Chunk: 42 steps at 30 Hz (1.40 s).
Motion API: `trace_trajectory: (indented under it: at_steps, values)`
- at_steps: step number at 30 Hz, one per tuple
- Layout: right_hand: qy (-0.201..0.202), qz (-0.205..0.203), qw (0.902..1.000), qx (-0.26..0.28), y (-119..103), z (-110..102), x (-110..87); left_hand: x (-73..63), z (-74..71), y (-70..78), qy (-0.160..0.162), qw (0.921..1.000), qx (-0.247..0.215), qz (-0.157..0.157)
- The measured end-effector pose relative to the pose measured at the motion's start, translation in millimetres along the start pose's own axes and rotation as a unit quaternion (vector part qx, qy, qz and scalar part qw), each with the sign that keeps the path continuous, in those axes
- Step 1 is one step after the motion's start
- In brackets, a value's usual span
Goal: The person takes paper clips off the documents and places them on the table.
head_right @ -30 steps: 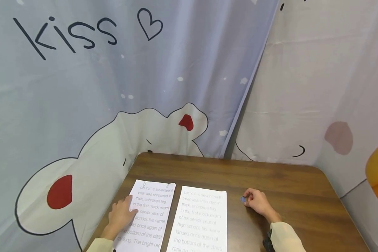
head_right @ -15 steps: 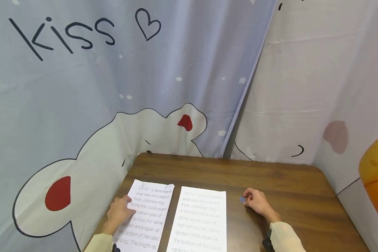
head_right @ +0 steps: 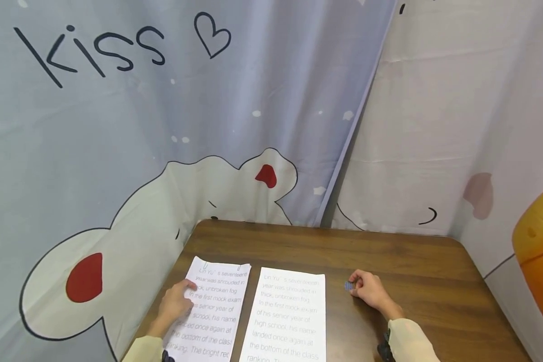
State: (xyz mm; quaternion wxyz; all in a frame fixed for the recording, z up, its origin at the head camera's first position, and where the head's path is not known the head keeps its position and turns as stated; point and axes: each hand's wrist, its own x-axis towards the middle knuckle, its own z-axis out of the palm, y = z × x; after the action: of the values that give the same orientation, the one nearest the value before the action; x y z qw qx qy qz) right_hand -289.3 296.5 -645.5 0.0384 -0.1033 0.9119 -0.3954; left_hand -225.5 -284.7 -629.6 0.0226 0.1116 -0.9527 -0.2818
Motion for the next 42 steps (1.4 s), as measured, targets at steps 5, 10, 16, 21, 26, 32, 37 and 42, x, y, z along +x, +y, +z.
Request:
trace_trajectory:
  at_steps: [5,10,16,21,26,32,37,42]
  values:
    - [0.007,-0.01,0.9999,0.0,-1,-2,0.3,2.1,-0.7,-3.8,-0.005,0.9994,-0.011,0.032]
    - [0.013,-0.018,0.9997,0.003,1,-2,0.7,2.6,-9.5,-5.4,0.008,0.9939,-0.075,0.08]
    - [0.024,-0.025,0.9994,-0.002,1,0,3.8,-0.5,-20.5,-3.9,0.011,0.9848,-0.141,0.101]
    - [0.022,-0.012,0.9997,-0.004,-1,1,4.2,-1.7,-25.3,-6.7,0.026,0.9762,-0.194,0.094]
    - [0.026,-0.015,0.9995,-0.005,-3,3,4.4,-0.5,-34.3,-6.8,0.032,0.9612,-0.259,0.088]
    - [0.028,0.01,0.9995,0.001,-8,-3,1.1,-4.2,-43.4,10.4,0.024,0.9488,-0.304,0.082]
    - [0.038,0.024,0.999,-0.009,-4,-1,-2.6,-14.4,-44.8,23.1,0.012,0.9308,-0.355,0.088]
    - [0.056,0.027,0.998,-0.014,-10,2,-2.9,-23.6,-49.2,37.8,-0.001,0.9199,-0.38,0.097]
